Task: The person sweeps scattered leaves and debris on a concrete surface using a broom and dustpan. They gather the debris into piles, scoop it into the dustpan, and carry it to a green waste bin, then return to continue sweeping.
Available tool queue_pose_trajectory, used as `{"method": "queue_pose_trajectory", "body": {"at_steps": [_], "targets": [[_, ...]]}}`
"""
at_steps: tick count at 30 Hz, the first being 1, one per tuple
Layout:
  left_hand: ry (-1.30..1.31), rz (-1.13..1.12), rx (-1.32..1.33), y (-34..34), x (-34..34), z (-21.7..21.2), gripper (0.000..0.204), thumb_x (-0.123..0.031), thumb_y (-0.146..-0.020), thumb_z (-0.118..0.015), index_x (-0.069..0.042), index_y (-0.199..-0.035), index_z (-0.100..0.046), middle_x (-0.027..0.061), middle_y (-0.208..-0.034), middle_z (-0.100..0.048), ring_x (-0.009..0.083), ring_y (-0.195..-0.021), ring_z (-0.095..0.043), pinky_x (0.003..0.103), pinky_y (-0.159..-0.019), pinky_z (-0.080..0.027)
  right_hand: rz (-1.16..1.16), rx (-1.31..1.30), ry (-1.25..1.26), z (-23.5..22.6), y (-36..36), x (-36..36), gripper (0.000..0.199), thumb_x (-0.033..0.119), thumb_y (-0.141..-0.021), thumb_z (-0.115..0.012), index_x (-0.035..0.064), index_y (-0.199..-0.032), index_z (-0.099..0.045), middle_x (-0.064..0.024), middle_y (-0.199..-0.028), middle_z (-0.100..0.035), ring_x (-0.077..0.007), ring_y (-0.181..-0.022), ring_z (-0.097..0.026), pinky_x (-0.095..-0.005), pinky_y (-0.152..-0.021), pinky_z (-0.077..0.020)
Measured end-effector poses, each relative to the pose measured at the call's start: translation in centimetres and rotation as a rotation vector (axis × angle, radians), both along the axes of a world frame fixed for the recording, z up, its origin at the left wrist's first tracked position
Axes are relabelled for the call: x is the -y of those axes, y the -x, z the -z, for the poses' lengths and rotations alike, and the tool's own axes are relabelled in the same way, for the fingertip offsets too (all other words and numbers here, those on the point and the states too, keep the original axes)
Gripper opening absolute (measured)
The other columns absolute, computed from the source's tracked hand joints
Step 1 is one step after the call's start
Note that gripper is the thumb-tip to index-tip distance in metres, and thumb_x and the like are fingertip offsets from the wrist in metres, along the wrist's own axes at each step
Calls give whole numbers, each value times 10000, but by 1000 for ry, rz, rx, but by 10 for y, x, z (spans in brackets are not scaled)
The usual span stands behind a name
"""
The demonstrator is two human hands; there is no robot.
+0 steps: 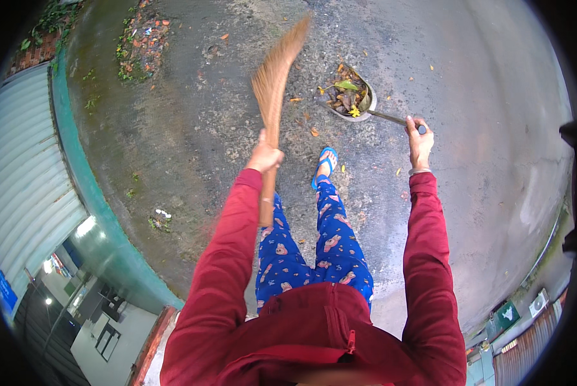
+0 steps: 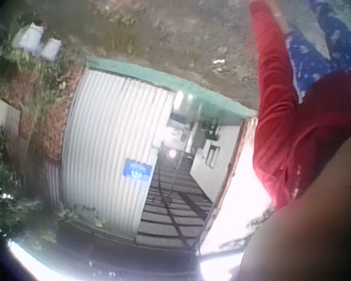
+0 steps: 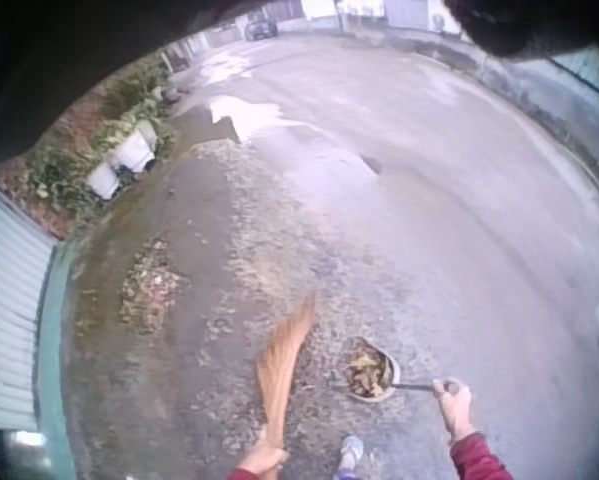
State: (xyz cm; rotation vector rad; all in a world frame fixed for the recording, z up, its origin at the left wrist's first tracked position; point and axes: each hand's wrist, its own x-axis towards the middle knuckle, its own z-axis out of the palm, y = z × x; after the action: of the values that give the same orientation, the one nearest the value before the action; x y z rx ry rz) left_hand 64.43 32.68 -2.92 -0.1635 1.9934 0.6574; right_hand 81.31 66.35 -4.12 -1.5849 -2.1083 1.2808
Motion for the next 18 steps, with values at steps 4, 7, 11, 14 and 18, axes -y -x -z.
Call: {"method": "queue_pose_trajectory", "body": {"at_steps": [4, 7, 11, 14, 18], "targets": [[35, 237, 152, -63, -17, 4, 890, -22, -554, -511, -57, -1308, -39, 115, -598, -546, 195, -480, -537, 292, -473, -441, -22, -3, 31, -1, -2, 1, 240, 266, -716, -626, 29, -748, -601, -20, -569, -511, -91, -566, -449, -246, -558, -395], [-187, -10, 337, -82, 16, -33, 861, 7, -568, -495, -97, -1310, -71, 72, -531, -490, 192, -436, -495, 290, -417, -409, 9, -82, 55, -1, -6, -7, 228, 250, -724, -625, 25, -752, -607, -11, -591, -532, -94, -576, -463, -238, -558, -395], [-212, -299, 249, -111, 88, -107, 844, 3, -570, -502, -153, -1304, -115, 54, -679, -477, 130, -459, -447, 260, -395, -388, -40, -216, 212, -12, -20, -36, 230, 239, -736, -618, 11, -764, -606, -21, -645, -555, -81, -627, -500, -205, -576, -399], [-91, -567, 198, -128, 142, -144, 810, 7, -580, -512, -186, -1279, -150, 31, -613, -469, 116, -444, -436, 251, -380, -392, -160, -154, 230, -27, -29, -59, 228, 231, -745, -608, 5, -770, -598, -26, -685, -562, -85, -661, -509, -196, -617, -404], [-79, -1048, 123, -148, 195, -123, 407, -46, -615, -520, -115, -1001, -413, 20, -542, -432, 126, -428, -436, 258, -378, -389, -407, -2, 171, -44, -24, -78, 234, 256, -746, -598, 23, -771, -597, -10, -675, -549, -92, -666, -494, -223, -630, -395]]}}
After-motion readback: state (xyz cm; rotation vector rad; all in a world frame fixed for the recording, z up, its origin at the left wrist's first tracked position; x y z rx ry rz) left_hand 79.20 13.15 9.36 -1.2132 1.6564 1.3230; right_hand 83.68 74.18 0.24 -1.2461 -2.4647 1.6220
